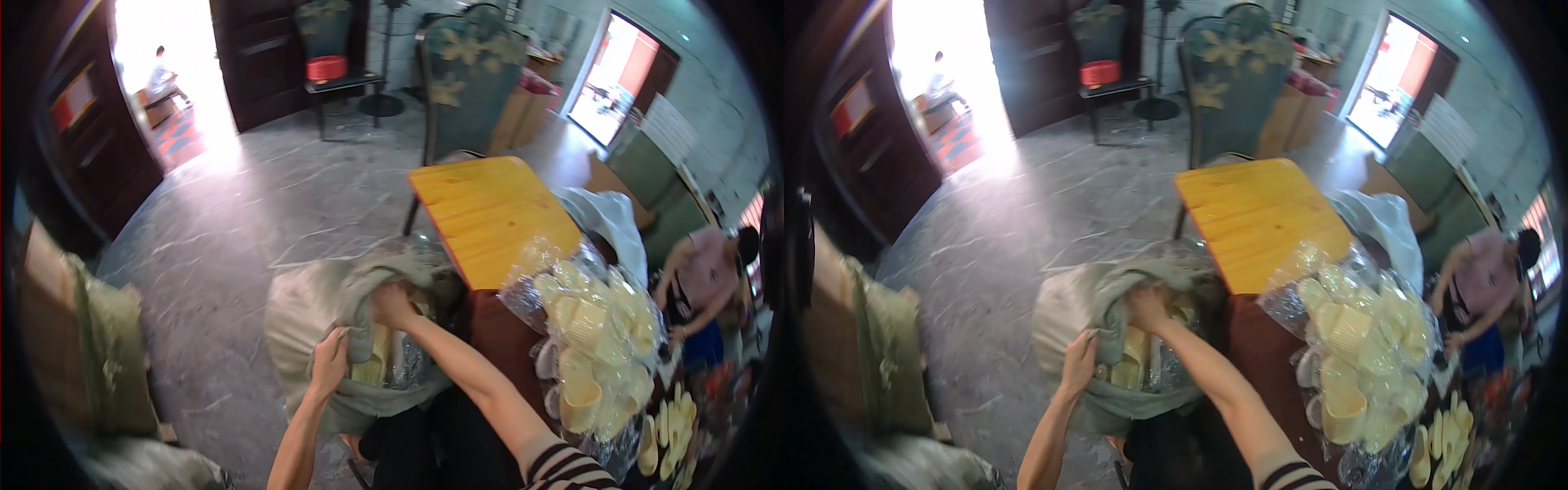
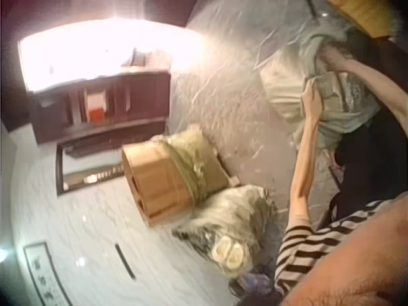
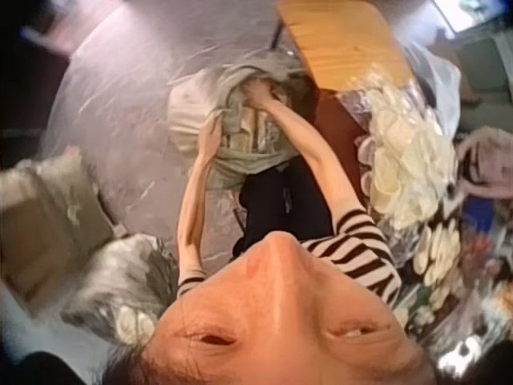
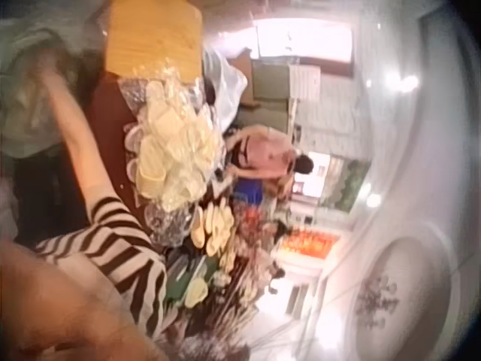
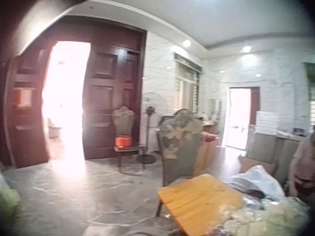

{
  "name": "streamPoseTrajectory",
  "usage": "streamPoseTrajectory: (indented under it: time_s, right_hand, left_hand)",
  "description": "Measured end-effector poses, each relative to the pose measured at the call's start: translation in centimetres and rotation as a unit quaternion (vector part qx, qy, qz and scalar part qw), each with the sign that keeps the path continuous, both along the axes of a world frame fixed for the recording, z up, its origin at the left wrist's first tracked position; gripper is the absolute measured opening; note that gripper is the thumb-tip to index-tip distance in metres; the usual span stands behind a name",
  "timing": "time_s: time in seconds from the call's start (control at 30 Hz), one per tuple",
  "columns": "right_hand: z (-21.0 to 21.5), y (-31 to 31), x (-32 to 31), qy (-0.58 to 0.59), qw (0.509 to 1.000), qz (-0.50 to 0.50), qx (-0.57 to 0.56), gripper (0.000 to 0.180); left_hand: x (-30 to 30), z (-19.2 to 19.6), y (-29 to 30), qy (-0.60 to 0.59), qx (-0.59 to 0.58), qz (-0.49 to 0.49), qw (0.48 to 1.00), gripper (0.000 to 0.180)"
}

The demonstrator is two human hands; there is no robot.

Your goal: The person packages individual pairs of sandals by hand, taking them from a large sack and placing them into plastic bags.

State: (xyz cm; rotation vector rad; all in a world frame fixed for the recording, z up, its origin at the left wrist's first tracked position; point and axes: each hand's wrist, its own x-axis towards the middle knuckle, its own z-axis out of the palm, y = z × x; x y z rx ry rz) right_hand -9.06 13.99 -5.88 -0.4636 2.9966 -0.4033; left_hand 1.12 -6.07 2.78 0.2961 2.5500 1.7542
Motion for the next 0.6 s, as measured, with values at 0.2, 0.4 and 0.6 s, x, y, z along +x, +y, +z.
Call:
streamPoseTrajectory:
  time_s: [0.2,0.4,0.6]
  right_hand:
    - [0.8,6.3,-5.3,-0.297,0.908,0.133,-0.264,0.024]
    - [5.6,3.5,-7.3,-0.407,0.847,0.104,-0.326,0.034]
    - [-0.7,7.5,-8.8,-0.229,0.925,0.013,-0.302,0.035]
  left_hand:
    - [-2.5,-2.8,-1.7,-0.221,0.462,0.087,0.855,0.026]
    - [-5.5,-9.0,-15.1,-0.134,-0.220,0.106,0.960,0.032]
    - [-3.3,-9.1,-10.1,-0.038,-0.332,0.045,0.942,0.051]
